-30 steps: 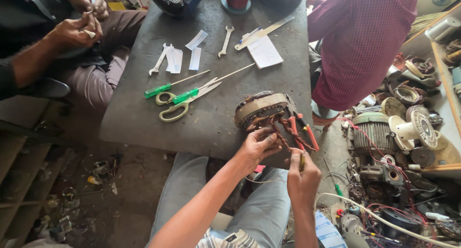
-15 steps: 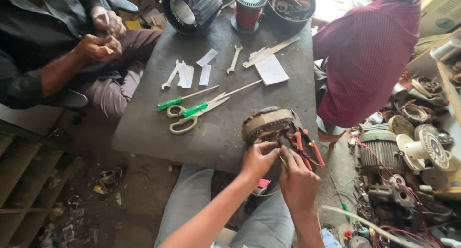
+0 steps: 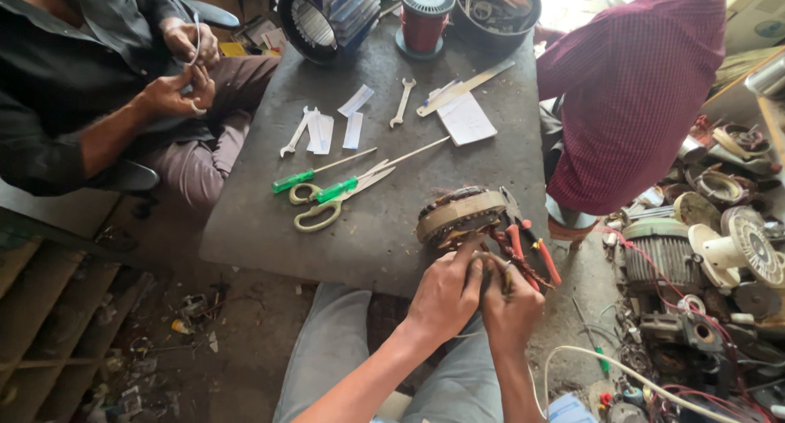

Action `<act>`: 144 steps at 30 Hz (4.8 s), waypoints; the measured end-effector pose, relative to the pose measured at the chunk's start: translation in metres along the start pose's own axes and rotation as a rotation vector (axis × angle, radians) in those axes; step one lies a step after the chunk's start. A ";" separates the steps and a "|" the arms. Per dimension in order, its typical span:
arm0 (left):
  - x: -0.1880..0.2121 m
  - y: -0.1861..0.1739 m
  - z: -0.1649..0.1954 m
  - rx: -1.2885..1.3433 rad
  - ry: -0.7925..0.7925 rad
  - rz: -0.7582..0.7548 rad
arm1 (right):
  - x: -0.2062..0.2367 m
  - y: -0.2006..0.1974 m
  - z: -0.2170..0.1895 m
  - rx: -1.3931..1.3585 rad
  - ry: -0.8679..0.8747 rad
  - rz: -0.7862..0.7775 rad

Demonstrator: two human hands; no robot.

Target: The person uses a screwdriver to adjust copper windings on a motor stator. They briefly handle small blue paper strips before continuing to manipulate the windings with the tool.

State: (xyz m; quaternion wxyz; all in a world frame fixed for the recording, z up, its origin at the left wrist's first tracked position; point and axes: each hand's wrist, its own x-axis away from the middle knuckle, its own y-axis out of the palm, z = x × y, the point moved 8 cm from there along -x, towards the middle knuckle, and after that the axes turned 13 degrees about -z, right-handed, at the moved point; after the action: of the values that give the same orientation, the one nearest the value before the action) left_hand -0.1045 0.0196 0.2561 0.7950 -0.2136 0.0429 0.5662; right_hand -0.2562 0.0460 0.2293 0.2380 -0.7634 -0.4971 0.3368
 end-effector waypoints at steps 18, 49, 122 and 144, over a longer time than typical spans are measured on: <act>-0.006 0.120 -0.146 1.090 -0.410 -0.159 | 0.026 0.057 0.097 -1.264 0.616 -0.224; -0.035 0.054 -0.122 0.493 -0.470 -0.233 | 0.005 0.067 0.062 -0.749 0.340 -0.156; -0.003 -0.022 -0.121 -0.188 0.282 0.025 | 0.029 0.088 -0.013 0.132 -0.294 -0.003; -0.009 -0.009 -0.119 -0.245 0.303 0.011 | 0.018 0.079 0.032 -0.309 0.018 -0.099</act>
State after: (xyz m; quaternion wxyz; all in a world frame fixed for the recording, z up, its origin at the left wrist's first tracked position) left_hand -0.0784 -0.0367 0.1538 0.7443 -0.3912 0.0940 0.5331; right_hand -0.2273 0.0326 0.1480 0.1388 -0.7685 -0.5778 0.2373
